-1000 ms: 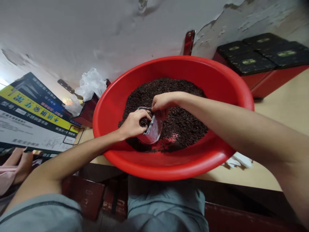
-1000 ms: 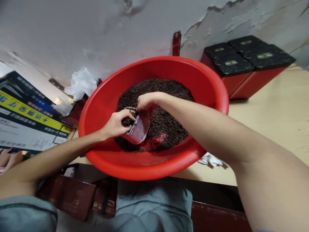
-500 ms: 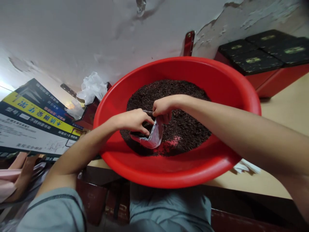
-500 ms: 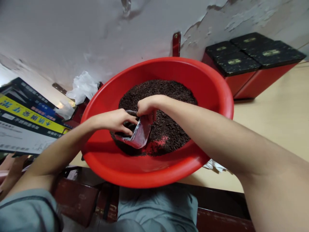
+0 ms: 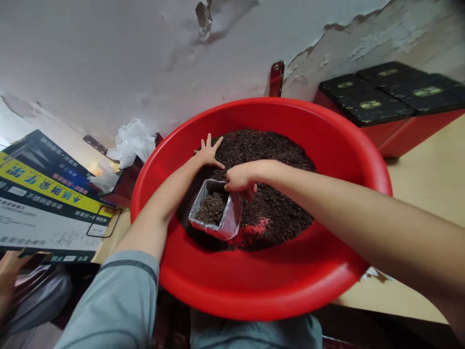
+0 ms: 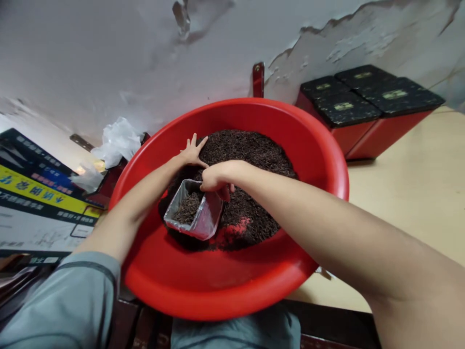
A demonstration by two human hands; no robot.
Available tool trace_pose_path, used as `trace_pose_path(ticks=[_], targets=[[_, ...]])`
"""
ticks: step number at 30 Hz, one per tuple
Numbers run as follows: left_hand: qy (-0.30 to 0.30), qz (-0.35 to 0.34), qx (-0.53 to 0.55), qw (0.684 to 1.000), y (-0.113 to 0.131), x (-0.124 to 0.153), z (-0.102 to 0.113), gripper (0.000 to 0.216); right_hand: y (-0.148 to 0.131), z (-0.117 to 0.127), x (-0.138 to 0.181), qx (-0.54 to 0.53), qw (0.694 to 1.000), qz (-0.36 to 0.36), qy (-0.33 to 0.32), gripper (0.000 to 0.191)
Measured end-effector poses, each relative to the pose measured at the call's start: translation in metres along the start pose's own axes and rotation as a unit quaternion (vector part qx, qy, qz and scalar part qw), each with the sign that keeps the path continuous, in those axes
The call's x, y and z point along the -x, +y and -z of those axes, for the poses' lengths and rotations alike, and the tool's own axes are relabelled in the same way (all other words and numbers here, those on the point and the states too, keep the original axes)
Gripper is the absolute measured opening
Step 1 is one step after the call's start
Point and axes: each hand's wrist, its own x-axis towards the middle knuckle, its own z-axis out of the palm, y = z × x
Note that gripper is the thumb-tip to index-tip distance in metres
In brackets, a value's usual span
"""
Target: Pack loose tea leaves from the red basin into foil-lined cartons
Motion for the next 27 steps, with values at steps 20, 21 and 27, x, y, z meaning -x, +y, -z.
trace_pose_path(ticks=[20,21,27], targets=[[0.092,-0.061,0.024,0.994,-0.012,-0.020,-0.041,0.095,-0.008,-0.001,0.000,0.089,0.996,-0.021,0.013,0.048],[0.102,-0.061,0.025,0.993,-0.012,-0.016,-0.043,0.090,-0.008,-0.002,-0.001,0.089,0.996,-0.021,0.012,0.048],[0.113,-0.037,0.077,0.990,-0.012,0.001,-0.034,0.069,-0.007,-0.003,-0.001,0.070,0.997,-0.029,0.000,0.050]])
